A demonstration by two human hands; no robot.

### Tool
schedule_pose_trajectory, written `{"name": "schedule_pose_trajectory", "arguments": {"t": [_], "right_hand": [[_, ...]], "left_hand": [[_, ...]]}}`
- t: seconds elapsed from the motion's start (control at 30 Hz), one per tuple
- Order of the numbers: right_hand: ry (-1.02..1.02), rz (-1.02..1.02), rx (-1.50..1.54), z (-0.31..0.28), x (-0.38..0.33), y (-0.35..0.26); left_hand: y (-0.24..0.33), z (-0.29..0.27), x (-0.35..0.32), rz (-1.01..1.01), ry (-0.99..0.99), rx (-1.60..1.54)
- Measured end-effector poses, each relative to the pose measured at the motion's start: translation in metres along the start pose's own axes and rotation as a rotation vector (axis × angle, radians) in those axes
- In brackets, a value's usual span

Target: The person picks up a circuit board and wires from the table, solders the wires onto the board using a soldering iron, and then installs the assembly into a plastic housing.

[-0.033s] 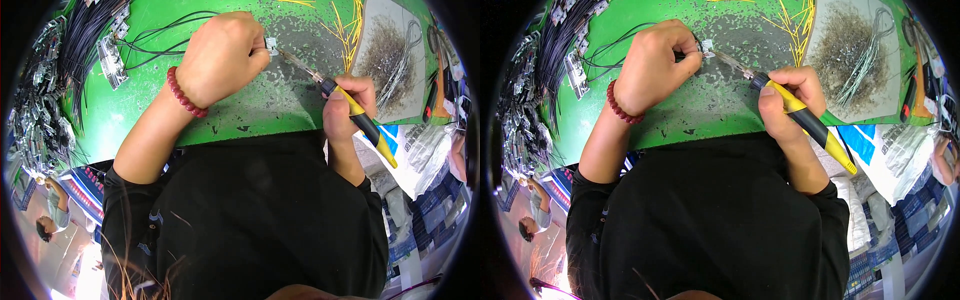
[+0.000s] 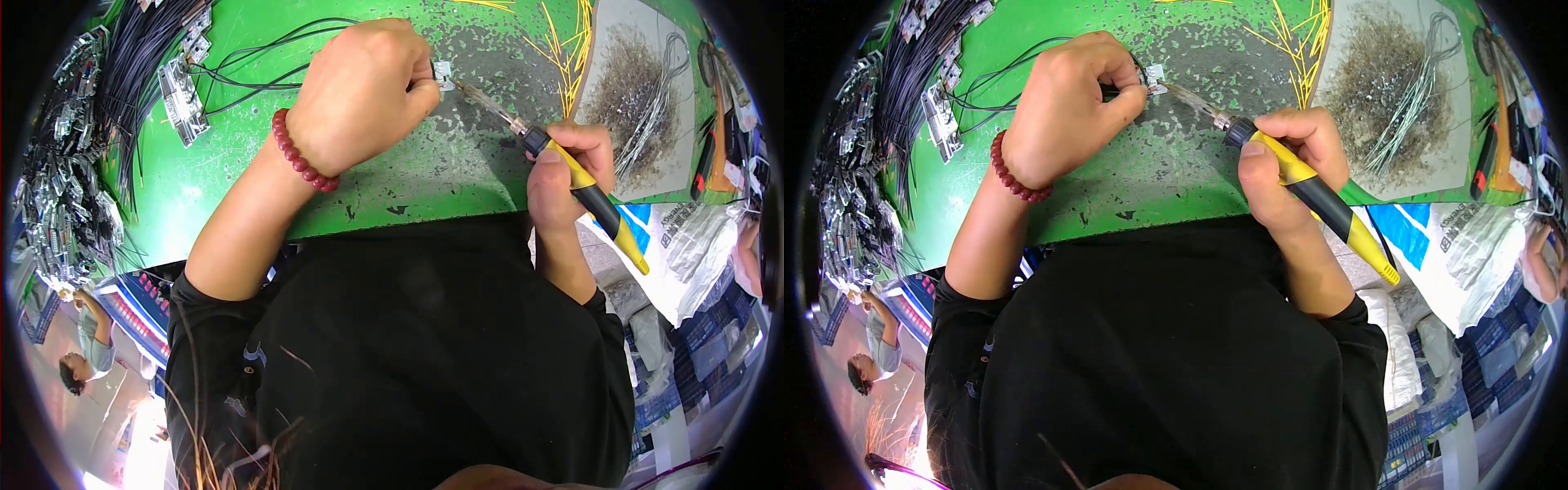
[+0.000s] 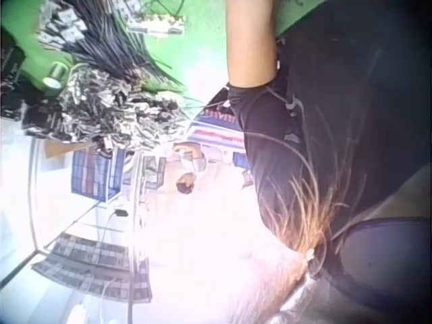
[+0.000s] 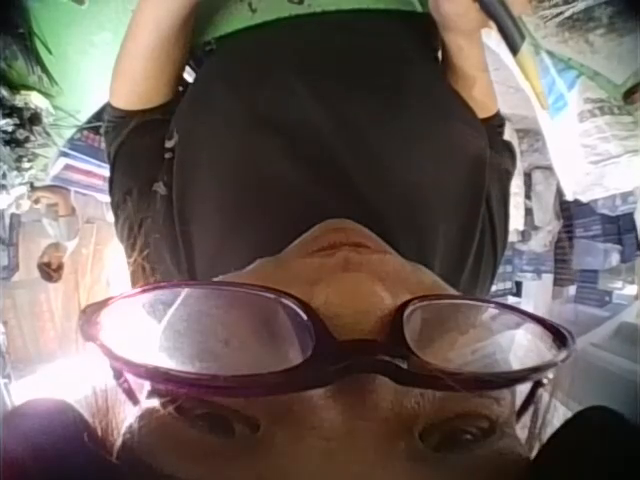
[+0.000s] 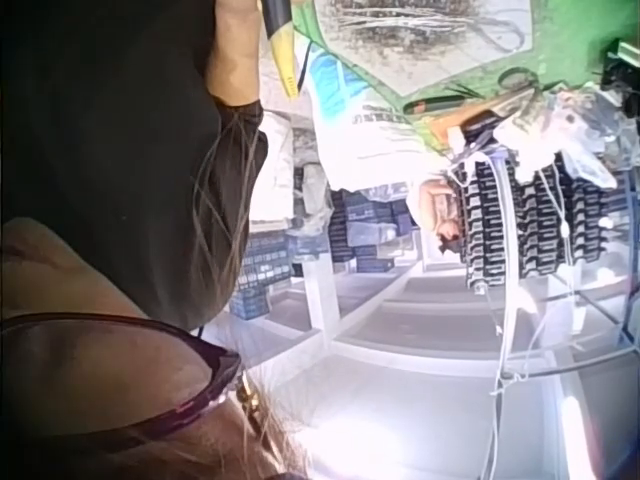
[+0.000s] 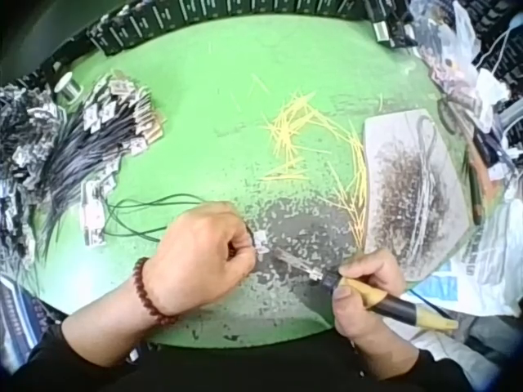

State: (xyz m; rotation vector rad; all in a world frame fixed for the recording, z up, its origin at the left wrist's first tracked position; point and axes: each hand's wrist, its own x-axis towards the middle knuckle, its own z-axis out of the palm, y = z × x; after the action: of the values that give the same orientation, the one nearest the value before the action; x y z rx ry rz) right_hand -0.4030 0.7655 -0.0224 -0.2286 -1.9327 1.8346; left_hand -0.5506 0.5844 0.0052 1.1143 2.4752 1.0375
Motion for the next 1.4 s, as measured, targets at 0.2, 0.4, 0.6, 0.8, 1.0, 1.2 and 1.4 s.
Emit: {"name": "schedule_pose_trajectory", "arguments": {"t": [0.2, 0.4, 0.6, 0.8, 1.0, 1.2, 1.4], "right_hand": [[0.002, 0.002, -0.007, 0.0005, 0.0002, -0.0004], [-0.001, 0.014, 0.015, 0.0, -0.0001, -0.0025], [-0.032, 0.003, -0.039, 0.0008, 0.0017, -0.0031], [-0.063, 0.007, -0.068, 0.0019, 0.0059, -0.0066], [-0.081, 0.052, -0.076, 0.0023, 0.0042, -0.007], [-0.015, -0.002, 0.045, 0.0007, 0.0007, -0.0023], [-0.011, -0.012, 0.016, -0.0002, 0.0019, -0.0039]], "left_hand": [[0.0038, 0.0045, 0.0004, -0.002, 0.035, 0.09], [0.0073, 0.0046, 0.0015, -0.051, 0.023, 0.144], [0.0081, 0.0049, 0.0023, -0.055, 0.015, 0.155], [0.0085, 0.0044, 0.0036, -0.061, 0.015, 0.138], [0.0085, 0.0042, 0.0032, -0.071, -0.002, 0.117], [0.0079, 0.004, 0.0042, -0.065, -0.007, 0.109], [0.0083, 0.0045, 0.0046, -0.048, 0.013, 0.104]]}}
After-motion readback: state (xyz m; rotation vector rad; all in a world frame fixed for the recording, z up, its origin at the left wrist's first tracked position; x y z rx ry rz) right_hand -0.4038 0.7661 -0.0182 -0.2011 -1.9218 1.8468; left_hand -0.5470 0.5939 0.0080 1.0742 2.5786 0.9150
